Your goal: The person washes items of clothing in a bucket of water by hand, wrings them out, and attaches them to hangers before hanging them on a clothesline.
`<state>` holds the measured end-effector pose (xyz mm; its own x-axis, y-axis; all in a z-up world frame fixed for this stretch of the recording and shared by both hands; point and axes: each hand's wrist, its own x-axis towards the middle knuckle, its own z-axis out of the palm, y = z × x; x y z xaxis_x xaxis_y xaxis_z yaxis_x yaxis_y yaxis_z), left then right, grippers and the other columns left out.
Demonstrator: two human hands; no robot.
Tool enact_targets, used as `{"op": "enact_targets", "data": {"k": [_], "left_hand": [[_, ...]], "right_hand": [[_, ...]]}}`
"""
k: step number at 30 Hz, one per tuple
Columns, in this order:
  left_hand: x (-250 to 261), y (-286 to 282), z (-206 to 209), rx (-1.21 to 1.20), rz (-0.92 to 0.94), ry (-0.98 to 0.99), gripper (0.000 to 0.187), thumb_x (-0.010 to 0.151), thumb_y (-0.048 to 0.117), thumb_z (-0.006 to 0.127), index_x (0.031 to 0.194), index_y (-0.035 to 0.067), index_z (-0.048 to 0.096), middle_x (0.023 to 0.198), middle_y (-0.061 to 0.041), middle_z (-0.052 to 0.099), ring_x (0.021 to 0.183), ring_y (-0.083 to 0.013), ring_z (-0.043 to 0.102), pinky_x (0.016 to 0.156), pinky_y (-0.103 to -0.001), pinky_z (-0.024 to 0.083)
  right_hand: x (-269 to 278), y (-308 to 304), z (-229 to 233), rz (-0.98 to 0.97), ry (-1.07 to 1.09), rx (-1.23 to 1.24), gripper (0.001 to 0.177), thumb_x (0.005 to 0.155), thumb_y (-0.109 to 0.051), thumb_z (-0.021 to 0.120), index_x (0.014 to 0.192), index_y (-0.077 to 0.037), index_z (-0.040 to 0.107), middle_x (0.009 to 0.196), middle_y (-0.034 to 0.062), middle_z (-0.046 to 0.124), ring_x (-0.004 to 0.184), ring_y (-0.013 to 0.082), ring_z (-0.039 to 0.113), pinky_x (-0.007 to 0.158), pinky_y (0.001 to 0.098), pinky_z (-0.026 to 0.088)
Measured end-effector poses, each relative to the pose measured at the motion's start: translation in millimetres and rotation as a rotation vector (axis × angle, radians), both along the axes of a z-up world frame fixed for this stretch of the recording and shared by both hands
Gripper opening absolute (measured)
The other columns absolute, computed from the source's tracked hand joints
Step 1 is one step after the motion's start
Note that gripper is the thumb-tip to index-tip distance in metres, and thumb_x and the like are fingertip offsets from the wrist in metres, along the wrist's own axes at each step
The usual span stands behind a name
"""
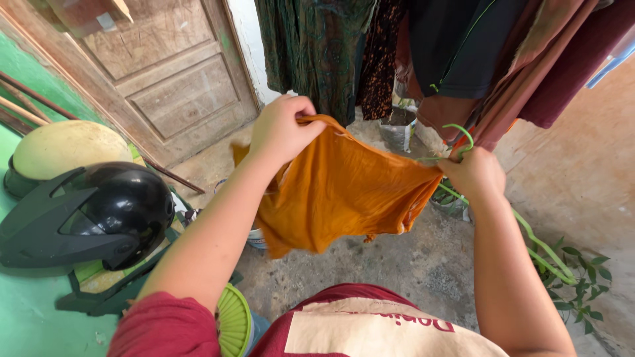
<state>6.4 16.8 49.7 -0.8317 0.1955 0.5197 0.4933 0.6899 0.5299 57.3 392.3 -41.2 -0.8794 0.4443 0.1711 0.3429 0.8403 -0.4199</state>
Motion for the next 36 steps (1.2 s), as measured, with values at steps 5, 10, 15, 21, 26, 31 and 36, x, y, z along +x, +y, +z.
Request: {"op": "enact_targets", "data": {"k": [5, 10, 15, 21, 26, 31, 36], "left_hand": [[-37, 7, 44, -0.076, -0.19, -0.541, 0.04, 0.1, 0.031, 0.077, 0.085, -0.005, 0.073, 0.087, -0.032, 0.068, 0.064, -0.0352, 0.054, 0.059, -0.043, 0.044], [-63, 4, 45, 0.713, -0.682, -1.076, 0.025, 0.095, 0.022, 0.067, 0.108, 0.001, 0.074, 0.105, -0.009, 0.078, 0.095, -0.0203, 0.073, 0.09, -0.037, 0.057], [-54, 11, 28, 0.972, -1.068, -1.225, 0.042, 0.103, 0.031, 0.064, 0.131, 0.0, 0.062, 0.125, -0.012, 0.071, 0.116, -0.0244, 0.067, 0.109, -0.041, 0.05], [-33, 18, 38, 0.941, -1.222, -1.108, 0.065, 0.099, 0.044, 0.064, 0.15, 0.006, 0.051, 0.145, -0.011, 0.061, 0.136, -0.026, 0.056, 0.123, -0.044, 0.038], [-18, 45, 36, 1.025, -1.238, -1.188, 0.082, 0.09, 0.063, 0.061, 0.148, 0.007, 0.053, 0.146, -0.012, 0.062, 0.137, -0.0277, 0.057, 0.12, -0.044, 0.04], [5, 84, 17, 1.373, -1.417, -1.202, 0.074, 0.1, 0.067, 0.059, 0.147, 0.009, 0.058, 0.136, -0.012, 0.067, 0.12, -0.0294, 0.065, 0.106, -0.045, 0.052], [21, 83, 5, 1.6, -1.424, -1.232, 0.071, 0.105, 0.063, 0.059, 0.146, 0.005, 0.059, 0.133, -0.014, 0.068, 0.117, -0.0286, 0.066, 0.103, -0.043, 0.055]], "right_hand": [[0, 2, -3, 0.076, 0.104, -0.159, 0.027, 0.08, -0.037, 0.075, 0.088, -0.012, 0.079, 0.082, 0.0108, 0.074, 0.078, 0.0308, 0.071, 0.073, 0.0435, 0.055], [-7, 7, -11, 0.134, 0.199, -0.225, 0.027, 0.084, -0.033, 0.074, 0.088, -0.007, 0.075, 0.068, 0.0115, 0.069, 0.064, 0.0254, 0.068, 0.065, 0.0398, 0.053], [-17, -10, -13, 0.216, 0.21, -0.383, 0.031, 0.09, -0.035, 0.073, 0.088, -0.004, 0.075, 0.06, 0.0068, 0.06, 0.057, 0.0178, 0.055, 0.056, 0.037, 0.045], [25, -36, 39, 0.22, 0.273, -0.712, 0.028, 0.1, -0.031, 0.068, 0.088, -0.007, 0.079, 0.058, -0.002, 0.048, 0.052, 0.0113, 0.036, 0.05, 0.0334, 0.03], [57, -59, 73, 0.396, 0.46, -1.103, 0.023, 0.105, -0.024, 0.07, 0.096, -0.004, 0.078, 0.063, -0.0091, 0.038, 0.054, 0.0038, 0.029, 0.048, 0.0252, 0.023], [14, -122, 40, 0.459, 0.487, -0.951, 0.022, 0.093, -0.014, 0.071, 0.113, -0.005, 0.076, 0.076, -0.0001, 0.065, 0.061, 0.0098, 0.055, 0.056, 0.0287, 0.043], [-49, -135, -5, 0.672, 0.75, -0.778, 0.021, 0.093, -0.007, 0.072, 0.111, 0.002, 0.069, 0.099, 0.0032, 0.076, 0.09, 0.0099, 0.064, 0.079, 0.0304, 0.054]]}}
